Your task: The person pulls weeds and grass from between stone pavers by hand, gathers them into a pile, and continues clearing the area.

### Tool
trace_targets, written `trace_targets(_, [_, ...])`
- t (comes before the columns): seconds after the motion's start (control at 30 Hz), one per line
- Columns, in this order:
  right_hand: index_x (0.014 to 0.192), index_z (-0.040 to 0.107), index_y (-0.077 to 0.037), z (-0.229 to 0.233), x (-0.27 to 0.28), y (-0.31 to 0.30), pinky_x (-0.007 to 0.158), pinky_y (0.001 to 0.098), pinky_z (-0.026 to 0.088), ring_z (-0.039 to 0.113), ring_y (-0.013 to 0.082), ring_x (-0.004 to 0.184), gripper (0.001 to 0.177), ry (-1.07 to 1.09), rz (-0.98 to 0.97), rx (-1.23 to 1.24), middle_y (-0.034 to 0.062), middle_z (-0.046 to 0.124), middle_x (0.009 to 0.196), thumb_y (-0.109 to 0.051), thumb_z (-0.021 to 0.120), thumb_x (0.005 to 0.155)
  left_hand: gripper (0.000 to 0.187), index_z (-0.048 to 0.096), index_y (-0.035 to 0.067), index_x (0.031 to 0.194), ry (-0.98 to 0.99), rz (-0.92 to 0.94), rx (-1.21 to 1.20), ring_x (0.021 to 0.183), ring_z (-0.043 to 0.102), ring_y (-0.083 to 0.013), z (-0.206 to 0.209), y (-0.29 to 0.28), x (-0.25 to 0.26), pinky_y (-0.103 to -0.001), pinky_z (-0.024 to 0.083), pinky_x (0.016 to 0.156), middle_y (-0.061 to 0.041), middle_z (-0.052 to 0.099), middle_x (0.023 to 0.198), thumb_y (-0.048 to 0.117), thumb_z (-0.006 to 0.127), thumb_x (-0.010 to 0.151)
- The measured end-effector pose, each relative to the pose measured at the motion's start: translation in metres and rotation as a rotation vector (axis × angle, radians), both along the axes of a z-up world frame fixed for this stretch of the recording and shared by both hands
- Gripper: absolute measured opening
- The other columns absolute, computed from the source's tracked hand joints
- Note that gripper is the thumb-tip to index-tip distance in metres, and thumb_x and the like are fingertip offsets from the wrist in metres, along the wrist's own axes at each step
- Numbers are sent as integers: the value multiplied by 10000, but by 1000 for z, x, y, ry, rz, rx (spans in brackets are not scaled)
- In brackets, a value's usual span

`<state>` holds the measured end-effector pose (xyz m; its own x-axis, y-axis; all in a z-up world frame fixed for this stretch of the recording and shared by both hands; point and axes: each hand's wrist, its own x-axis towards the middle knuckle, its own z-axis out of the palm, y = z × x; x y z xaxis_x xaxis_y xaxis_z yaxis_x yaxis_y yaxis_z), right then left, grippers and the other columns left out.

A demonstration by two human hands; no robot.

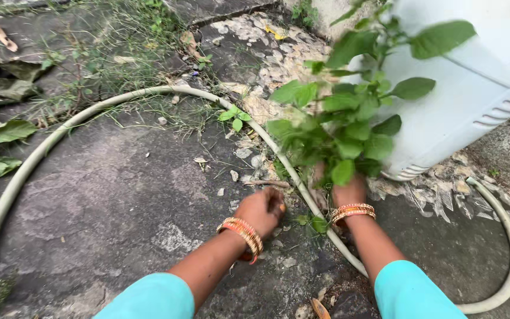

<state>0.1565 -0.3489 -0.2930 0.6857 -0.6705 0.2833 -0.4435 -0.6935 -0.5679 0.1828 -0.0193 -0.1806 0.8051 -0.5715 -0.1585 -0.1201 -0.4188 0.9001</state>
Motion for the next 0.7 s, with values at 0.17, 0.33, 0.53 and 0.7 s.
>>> trace_targets(0.17, [1132, 651, 4, -16, -17, -4, 881, 516, 497, 620, 453, 978, 345, -289, 125, -117, 255, 673, 1088, -76, 594, 801, 320, 638, 53, 1149, -213, 111, -10, 992, 698, -370, -5, -44, 31, -448, 543, 901, -199, 714, 1058, 173, 704, 860])
trace_targets(0.33, [1066, 621, -19, -12, -34, 25, 656, 548, 517, 621, 412, 670, 268, -228, -312, 562, 241, 625, 852, -72, 489, 838, 436, 575, 2, 1214, -360, 233, -50, 1023, 626, -472, -3, -88, 51, -529, 501, 875, -276, 636, 1158, 152, 717, 830])
trace_targets(0.53, [998, 577, 19, -36, -47, 35, 552, 525, 370, 443, 343, 589, 162, -595, -109, 682, 194, 524, 787, -87, 527, 886, 309, 672, 63, 1150, -279, 196, -127, 1057, 644, -459, -22, -130, 73, -510, 527, 910, -254, 698, 1116, 212, 676, 879])
trace_targets(0.7, [904, 610, 24, -34, -58, 18, 709, 490, 498, 572, 351, 697, 138, -394, 81, -63, 159, 601, 817, -67, 599, 801, 307, 683, 93, 1152, -275, 107, -68, 1050, 648, -447, -42, -155, 90, -508, 524, 876, -238, 701, 1107, 259, 598, 908])
